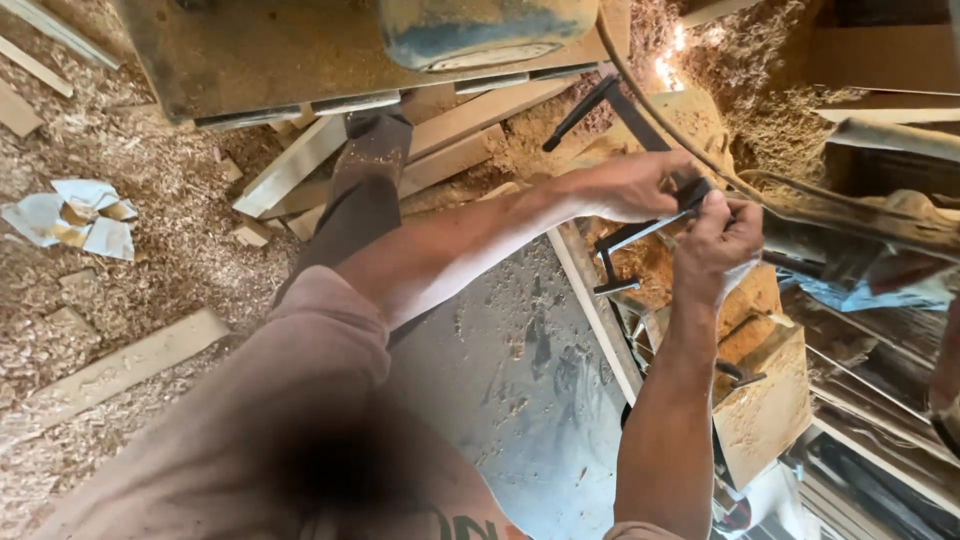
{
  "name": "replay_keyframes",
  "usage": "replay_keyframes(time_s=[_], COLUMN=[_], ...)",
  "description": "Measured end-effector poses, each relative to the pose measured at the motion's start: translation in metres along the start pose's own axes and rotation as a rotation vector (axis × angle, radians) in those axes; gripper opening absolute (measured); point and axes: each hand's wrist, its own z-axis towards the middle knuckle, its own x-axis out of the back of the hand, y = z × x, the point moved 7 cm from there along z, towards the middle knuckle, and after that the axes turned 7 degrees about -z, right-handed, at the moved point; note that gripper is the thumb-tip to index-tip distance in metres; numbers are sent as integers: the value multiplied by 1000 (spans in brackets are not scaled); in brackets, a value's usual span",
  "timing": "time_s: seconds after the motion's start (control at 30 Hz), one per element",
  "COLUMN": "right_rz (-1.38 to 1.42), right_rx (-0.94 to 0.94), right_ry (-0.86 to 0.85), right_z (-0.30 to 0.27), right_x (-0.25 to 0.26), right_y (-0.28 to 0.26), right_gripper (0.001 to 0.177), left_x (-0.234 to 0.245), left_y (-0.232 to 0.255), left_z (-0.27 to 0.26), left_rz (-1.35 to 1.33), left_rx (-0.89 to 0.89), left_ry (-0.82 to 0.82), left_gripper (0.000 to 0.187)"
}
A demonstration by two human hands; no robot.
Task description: Feeding a wooden plank through a table saw and performing machine adjustments using a wrench and a square.
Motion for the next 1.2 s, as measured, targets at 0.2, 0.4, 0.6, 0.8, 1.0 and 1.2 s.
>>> replay_keyframes(time_s=[0.2, 0.4, 0.6, 0.8, 1.0, 1.2], right_rz=[-3, 12, 46, 36, 17, 3], right_rx=[-10, -60, -46, -73, -78, -57], right_ry=[-295, -427, -541, -543, -548, -529], right_z=[-3, 2, 3, 3, 6, 8], right_x=[-30, -60, -81, -90, -100, -110], right_y=[-32, -14, -8, -3, -1, 11], right_gripper=[19, 20, 24, 22, 25, 24], left_x=[6, 22, 37, 40, 44, 48], left_y=[-8, -24, -65, -77, -100, -120], left_z=[-19, -10, 6, 8, 23, 39], left_rz=[214, 167, 200, 194, 221, 312], left_rx=[62, 22, 59, 94, 91, 96], left_ry=[-4, 82, 157, 168, 201, 261], left_gripper=[48, 49, 46, 45, 49, 49])
